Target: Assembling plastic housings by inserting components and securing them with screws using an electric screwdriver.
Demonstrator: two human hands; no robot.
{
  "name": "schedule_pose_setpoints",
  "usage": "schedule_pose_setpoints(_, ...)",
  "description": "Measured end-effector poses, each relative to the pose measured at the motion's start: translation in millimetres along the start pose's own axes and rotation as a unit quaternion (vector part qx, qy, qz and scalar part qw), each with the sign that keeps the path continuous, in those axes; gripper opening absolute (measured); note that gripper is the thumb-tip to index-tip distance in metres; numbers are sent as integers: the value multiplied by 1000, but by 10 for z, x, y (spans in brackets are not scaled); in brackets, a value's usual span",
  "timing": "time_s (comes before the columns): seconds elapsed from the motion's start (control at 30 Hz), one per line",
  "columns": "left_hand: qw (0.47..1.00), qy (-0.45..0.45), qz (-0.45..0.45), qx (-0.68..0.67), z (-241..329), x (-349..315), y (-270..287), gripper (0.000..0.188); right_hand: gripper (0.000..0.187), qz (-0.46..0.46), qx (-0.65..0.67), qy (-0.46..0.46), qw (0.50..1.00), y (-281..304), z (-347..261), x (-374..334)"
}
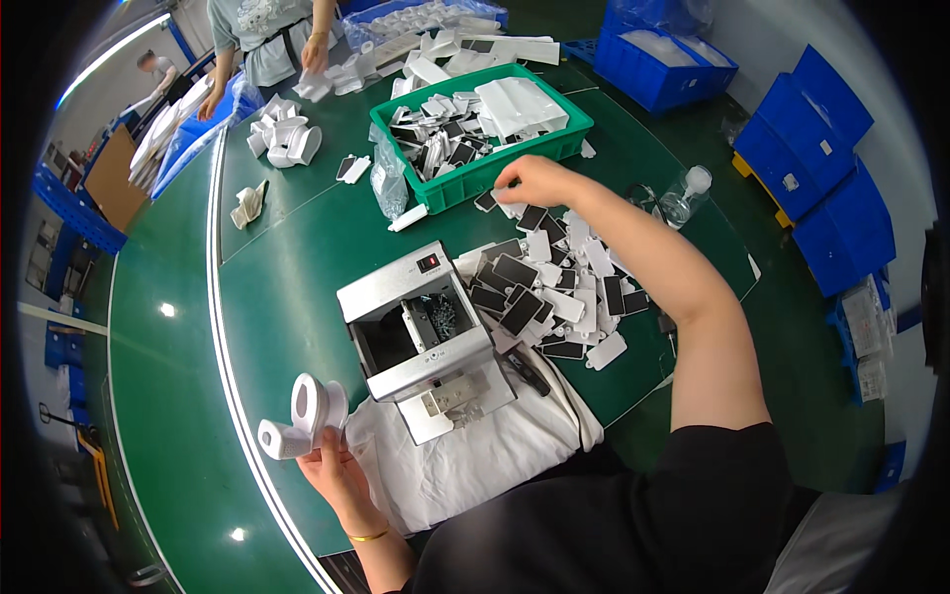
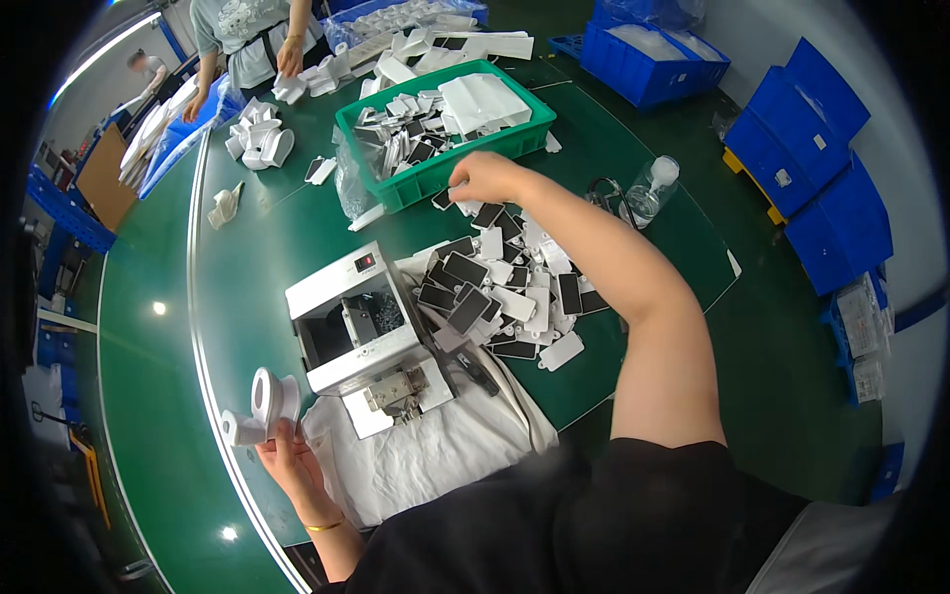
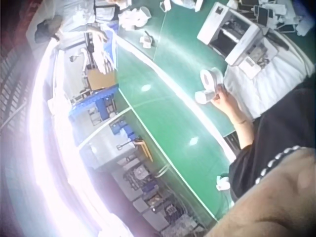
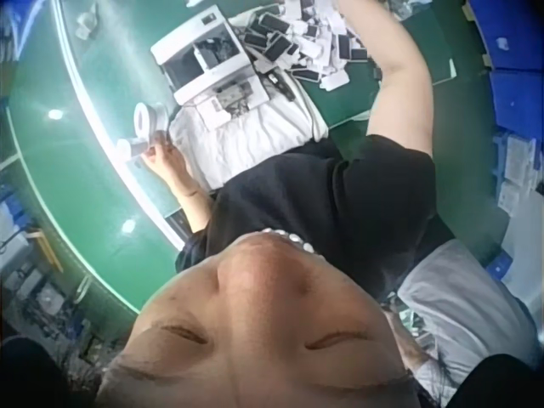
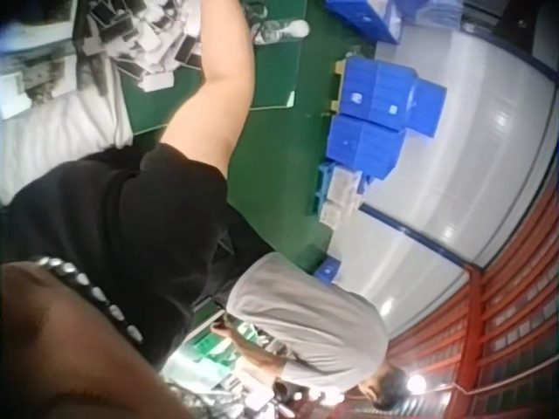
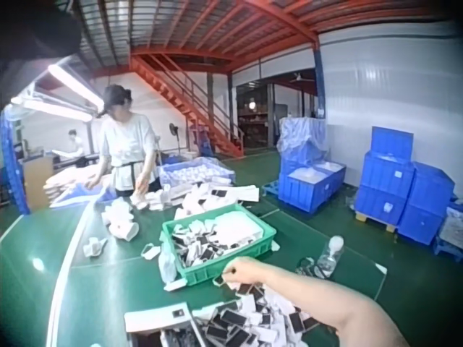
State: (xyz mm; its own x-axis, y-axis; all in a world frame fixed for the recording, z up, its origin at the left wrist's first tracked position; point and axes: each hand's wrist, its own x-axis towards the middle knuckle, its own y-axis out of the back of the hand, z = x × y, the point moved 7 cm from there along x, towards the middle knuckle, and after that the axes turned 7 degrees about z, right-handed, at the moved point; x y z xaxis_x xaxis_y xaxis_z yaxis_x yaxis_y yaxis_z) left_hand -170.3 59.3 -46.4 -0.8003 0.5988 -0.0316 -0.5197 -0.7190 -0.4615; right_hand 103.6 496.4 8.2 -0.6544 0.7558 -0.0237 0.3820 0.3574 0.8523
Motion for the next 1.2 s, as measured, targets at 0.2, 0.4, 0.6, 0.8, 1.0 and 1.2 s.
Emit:
schedule_pose_setpoints(0.2, 1000, -4, 29, -7, 23, -17, -66, 29, 58, 82, -148, -146, 975, -398, 22, -67)
schedule_pose_setpoints(0.4, 1000, -3, 24, -1, 41, -20, -70, 25, 19, 114, -61, -53, 990, -388, 194, 15)
schedule_pose_setpoints(0.6, 999, 0, 35, -9, 53, -19, -135, 26, 24, 107, -16, -80, 991, -292, 317, -22)
schedule_pose_setpoints(0.8, 1000, -9, 18, -24, 56, -25, -65, 26, 23, 80, 180, -67, 978, 30, 36, -262)
schedule_pose_setpoints(1.0, 999, 3, 42, -19, 100, -74, -140, 27, 18, -25, 307, -132, 942, 127, -148, -455)
schedule_pose_setpoints(1.2, 1000, -11, 16, 1, 24, -18, -101, 31, 67, 126, -118, -316, 933, 30, 253, -198)
